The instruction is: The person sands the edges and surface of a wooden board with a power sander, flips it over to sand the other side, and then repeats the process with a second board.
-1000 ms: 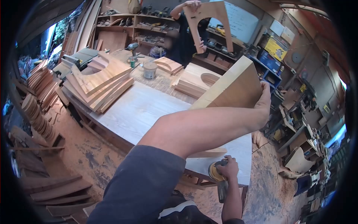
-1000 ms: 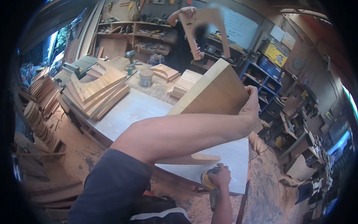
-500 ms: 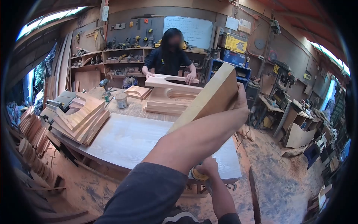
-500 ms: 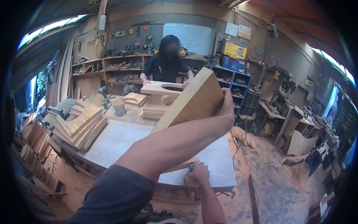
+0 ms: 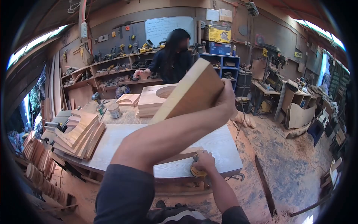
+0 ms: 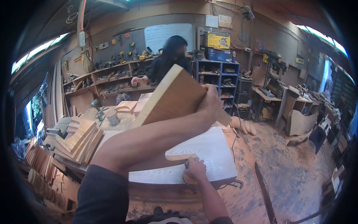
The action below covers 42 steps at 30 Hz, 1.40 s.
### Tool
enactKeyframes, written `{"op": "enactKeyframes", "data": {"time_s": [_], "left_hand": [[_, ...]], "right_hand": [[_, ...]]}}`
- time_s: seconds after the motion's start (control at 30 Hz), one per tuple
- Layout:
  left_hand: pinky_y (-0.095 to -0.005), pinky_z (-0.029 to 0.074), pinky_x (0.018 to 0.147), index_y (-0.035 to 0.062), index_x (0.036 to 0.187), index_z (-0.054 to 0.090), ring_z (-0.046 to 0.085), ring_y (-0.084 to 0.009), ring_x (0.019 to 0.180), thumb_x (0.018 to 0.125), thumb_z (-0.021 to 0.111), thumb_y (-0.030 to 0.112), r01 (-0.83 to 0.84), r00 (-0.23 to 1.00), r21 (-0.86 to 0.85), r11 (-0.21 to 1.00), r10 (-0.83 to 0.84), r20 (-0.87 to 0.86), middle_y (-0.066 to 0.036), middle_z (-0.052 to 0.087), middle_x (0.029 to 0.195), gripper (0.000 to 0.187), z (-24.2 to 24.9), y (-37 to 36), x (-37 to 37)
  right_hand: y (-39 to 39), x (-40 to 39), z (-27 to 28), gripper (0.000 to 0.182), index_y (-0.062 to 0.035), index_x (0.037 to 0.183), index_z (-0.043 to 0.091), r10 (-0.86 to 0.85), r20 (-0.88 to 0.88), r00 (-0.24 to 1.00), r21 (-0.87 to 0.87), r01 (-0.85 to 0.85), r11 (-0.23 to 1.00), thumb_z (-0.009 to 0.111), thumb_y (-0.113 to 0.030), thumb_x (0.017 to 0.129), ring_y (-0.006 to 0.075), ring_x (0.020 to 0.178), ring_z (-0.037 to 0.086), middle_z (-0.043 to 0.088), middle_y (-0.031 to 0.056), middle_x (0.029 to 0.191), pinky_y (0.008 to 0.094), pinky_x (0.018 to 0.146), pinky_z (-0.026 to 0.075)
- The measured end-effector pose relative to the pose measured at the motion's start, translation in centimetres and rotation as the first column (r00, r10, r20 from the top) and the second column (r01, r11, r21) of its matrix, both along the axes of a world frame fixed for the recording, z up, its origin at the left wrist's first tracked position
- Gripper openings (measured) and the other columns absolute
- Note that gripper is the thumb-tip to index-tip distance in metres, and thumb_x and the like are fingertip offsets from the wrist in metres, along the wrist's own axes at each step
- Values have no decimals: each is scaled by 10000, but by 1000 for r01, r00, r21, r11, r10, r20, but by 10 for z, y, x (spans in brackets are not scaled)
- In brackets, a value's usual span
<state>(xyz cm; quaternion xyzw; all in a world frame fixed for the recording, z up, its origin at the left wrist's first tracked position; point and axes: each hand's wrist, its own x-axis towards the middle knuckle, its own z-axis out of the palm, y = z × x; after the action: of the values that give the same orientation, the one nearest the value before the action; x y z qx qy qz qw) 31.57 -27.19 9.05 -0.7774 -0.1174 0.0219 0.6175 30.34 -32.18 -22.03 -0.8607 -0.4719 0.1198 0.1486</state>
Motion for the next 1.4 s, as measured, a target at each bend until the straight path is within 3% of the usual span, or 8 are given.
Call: {"op": "enactKeyframes", "data": {"time_s": [0.07, 0.2, 0.37, 0.57, 0.73, 1.07, 1.23, 1.4], "left_hand": [[-509, 472, 905, 60, 1173, 746, 673, -307, 1036, 984, 649, 231, 204, 956, 4, 979, -200, 214, -100, 724, 1084, 272, -3, -7, -42], [-506, 460, 992, -16, 1226, 735, 652, -309, 1038, 962, 620, 205, 371, 901, -33, 928, -351, 256, -136, 676, 1097, 363, -13, 7, -113], [-505, 429, 1062, 51, 1251, 695, 612, -328, 1089, 870, 667, 199, 504, 777, -48, 862, -428, 462, -106, 635, 1179, 410, -41, 45, -183], [-499, 413, 1078, 81, 1299, 676, 588, -289, 1142, 781, 694, 167, 499, 749, -166, 850, -327, 577, -58, 621, 1285, 525, -62, 97, -233], [-487, 407, 1016, 97, 1360, 586, 581, -296, 1151, 559, 848, 185, 421, 764, -376, 825, -99, 637, -71, 599, 1265, 847, -76, 152, -255], [-524, 438, 1004, 120, 1433, 553, 604, -348, 1188, 555, 913, 229, 402, 675, -527, 749, 147, 723, -116, 607, 1339, 956, -92, 336, -243], [-532, 461, 1010, 121, 1446, 545, 619, -367, 1216, 589, 915, 239, 434, 664, -576, 693, 186, 724, -117, 612, 1340, 941, -75, 464, -178], [-563, 546, 908, 129, 1384, 577, 683, -380, 1164, 576, 902, 296, 304, 775, -752, 585, 308, 552, -118, 649, 1239, 887, -70, 610, -86]], "right_hand": [[-1, 0, 2, 798, -170, 1458, 603, -6, -12, 1000, -22, 5, 1000, 879, -432, 756, 441, 1317, 592, 608, 184, 1419, 526, 1084, 545], [0, 0, -2, 855, -192, 1501, 557, 2, 2, 1000, -45, -2, 999, 894, -426, 752, 429, 1347, 569, 574, 170, 1465, 519, 1088, 546], [1, 1, 4, 838, -197, 1507, 554, 12, -17, 1000, -79, -13, 997, 872, -428, 768, 421, 1350, 565, 557, 166, 1486, 519, 1082, 552], [-1, 0, 14, 799, -180, 1492, 555, 41, -18, 999, -99, -43, 994, 843, -412, 784, 418, 1348, 561, 553, 166, 1485, 509, 1064, 561], [2, 4, 3, 790, -182, 1476, 574, 30, -33, 999, -97, -33, 995, 858, -421, 778, 426, 1324, 572, 578, 173, 1433, 523, 1056, 562], [2, -1, 9, 639, -203, 1379, 639, -5, -37, 999, -43, 3, 999, 821, -391, 796, 412, 1240, 589, 601, 165, 1359, 538, 982, 582], [13, -4, 11, 699, -201, 1364, 664, -95, -49, 994, -73, 91, 993, 871, -380, 721, 363, 1231, 576, 604, 120, 1321, 509, 981, 566], [26, -15, 17, 676, -203, 1313, 688, -241, -51, 969, -106, 235, 966, 888, -407, 700, 365, 1179, 583, 615, 116, 1271, 510, 925, 571]]}}
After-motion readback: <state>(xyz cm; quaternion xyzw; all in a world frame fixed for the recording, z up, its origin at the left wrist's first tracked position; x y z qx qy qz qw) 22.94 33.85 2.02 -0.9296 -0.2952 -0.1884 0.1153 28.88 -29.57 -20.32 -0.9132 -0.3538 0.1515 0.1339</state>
